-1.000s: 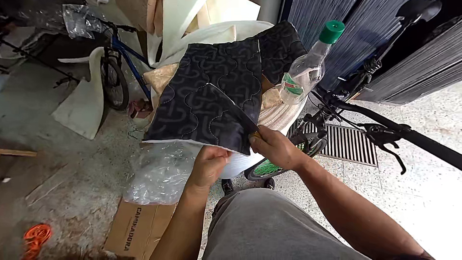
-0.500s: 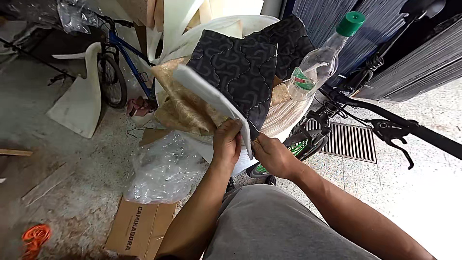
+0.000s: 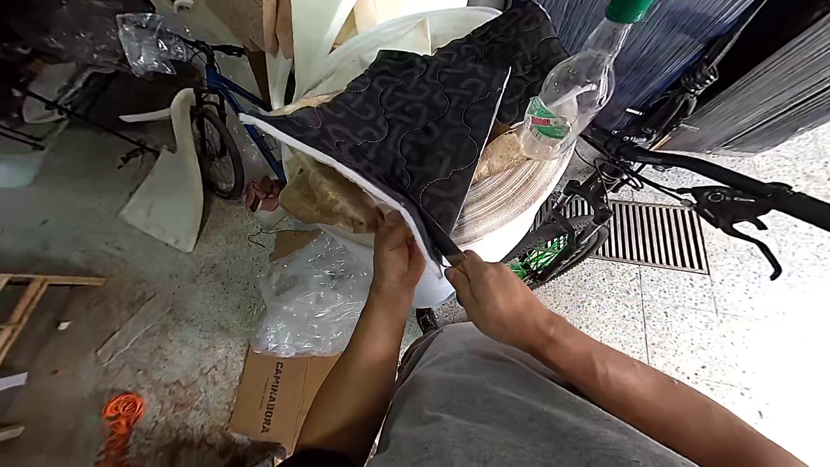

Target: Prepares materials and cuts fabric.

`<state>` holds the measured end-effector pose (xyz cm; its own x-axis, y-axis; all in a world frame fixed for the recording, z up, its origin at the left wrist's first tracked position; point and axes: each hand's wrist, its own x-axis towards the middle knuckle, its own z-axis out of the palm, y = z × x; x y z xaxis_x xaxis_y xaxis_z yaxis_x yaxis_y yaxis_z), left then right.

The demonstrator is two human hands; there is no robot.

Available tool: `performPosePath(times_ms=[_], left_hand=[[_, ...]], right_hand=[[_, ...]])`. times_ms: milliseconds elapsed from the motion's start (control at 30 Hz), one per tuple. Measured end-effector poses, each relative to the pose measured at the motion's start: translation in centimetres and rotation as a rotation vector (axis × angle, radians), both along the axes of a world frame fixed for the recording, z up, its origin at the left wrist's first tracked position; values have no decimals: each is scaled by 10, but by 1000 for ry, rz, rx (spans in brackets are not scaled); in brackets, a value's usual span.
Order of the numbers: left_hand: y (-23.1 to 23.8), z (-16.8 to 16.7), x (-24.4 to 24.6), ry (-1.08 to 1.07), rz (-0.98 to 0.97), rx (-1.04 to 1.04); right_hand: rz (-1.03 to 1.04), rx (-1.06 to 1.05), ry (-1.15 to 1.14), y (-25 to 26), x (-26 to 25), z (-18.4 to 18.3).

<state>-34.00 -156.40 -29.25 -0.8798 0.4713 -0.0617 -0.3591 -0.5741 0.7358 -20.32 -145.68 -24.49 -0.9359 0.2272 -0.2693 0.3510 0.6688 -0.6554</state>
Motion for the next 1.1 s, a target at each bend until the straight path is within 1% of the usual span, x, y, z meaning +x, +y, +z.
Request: performPosePath(times_ms=[100, 167, 233, 333, 367, 433, 500, 600, 667, 767, 833, 900, 967, 1033, 1100], left_hand=[[3, 4, 11, -3, 5, -64], [1, 11, 0, 42, 21, -26], [2, 13, -7, 53, 40, 5], [4, 4, 16, 14, -22, -46], [4, 1, 19, 2, -45, -4], [-3, -1, 7, 72, -74, 70], [-5, 7, -3, 98, -31, 140], [-2, 14, 11, -17, -4, 141], [-3, 12, 16, -38, -25, 114], [-12, 3, -2, 100, -64, 145], [-11, 3, -9, 142, -69, 185], [-8, 4, 3, 153, -87, 140], [-7, 4, 17, 93, -93, 70], [-15, 3, 15, 60, -84, 22], [-19, 3, 3, 32, -82, 71]], right_hand=[[-40, 43, 48, -2, -7, 4], [-30, 71, 60, -7, -3, 3], [-10, 84, 18, -9, 3, 1], [-25, 95, 27, -5, 0, -3], [-30, 98, 46, -4, -2, -3], [-17, 112, 79, -9, 3, -4], [11, 140, 99, -14, 12, -3], [32, 135, 87, -11, 11, -2], [24, 146, 87, -10, 6, -3], [25, 152, 145, -14, 10, -3], [18, 135, 163, -15, 12, -2], [5, 136, 140, -12, 9, 0], [-23, 150, 120, -10, 5, 2], [-25, 175, 151, -14, 8, -3], [-6, 196, 202, -16, 15, -9]])
